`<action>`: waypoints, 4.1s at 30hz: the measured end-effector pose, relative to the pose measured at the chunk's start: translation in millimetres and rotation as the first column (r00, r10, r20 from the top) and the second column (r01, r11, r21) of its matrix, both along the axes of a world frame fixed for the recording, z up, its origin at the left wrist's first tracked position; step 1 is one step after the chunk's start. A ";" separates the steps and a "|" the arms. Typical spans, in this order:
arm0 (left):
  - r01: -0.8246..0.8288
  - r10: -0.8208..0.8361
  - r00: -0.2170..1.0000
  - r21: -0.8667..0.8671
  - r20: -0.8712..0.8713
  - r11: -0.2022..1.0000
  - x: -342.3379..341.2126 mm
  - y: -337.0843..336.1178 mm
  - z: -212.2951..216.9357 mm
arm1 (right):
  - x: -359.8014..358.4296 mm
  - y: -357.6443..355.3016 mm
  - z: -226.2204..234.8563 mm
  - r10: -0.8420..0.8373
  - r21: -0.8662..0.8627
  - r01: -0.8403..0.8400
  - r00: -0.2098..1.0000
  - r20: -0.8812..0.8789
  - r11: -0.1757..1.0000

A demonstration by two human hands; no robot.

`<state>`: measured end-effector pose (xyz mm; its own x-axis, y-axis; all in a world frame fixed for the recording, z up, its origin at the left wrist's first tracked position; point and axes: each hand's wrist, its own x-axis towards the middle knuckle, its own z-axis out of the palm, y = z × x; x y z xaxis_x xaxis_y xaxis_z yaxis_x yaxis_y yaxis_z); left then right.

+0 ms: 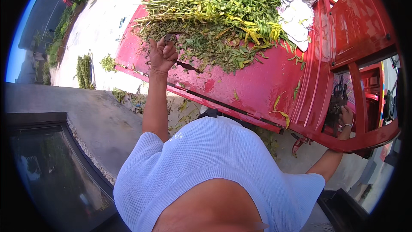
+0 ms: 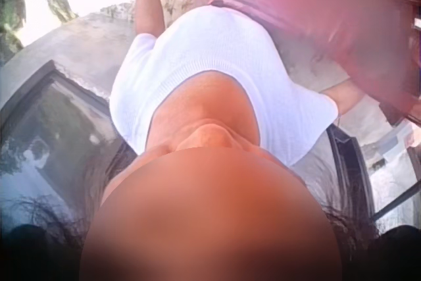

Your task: The person stands at the back of a red utility vehicle and sorts through a large pile of green leafy plants. They pick up individual stems, inspect them, and place them back onto the pile or into a different section. The person occasionally uses a pair of shears to cut stems.

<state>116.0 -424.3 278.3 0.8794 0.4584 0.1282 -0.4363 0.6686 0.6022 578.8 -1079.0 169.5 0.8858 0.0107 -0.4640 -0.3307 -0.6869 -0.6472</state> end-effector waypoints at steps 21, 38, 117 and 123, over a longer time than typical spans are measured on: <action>0.247 -0.296 0.952 -0.368 -0.081 0.896 70.5 -52.4 -33.2 | -316.0 240.6 104.6 0.026 0.787 -0.376 0.908 0.418 0.488; -0.498 0.230 0.830 -0.491 -0.508 0.715 -209.9 237.0 -166.7 | -384.4 619.0 -107.6 0.809 0.441 -0.710 0.584 -0.067 0.549; -0.659 0.349 0.724 -0.448 -0.595 0.604 -141.2 429.3 -256.4 | -396.1 822.3 -62.2 0.901 -0.419 -0.826 0.222 0.372 0.376; -0.653 0.291 0.716 -0.462 -0.634 0.600 -147.9 417.4 -313.2 | -375.7 753.7 -136.3 0.762 -0.292 -0.706 0.621 0.183 0.645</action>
<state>-31.9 -6.9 -34.9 0.3621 0.6262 -0.6905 -0.6008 0.7231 0.3408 203.1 -325.2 33.2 0.7002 0.6580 -0.2770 0.4999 -0.7289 -0.4678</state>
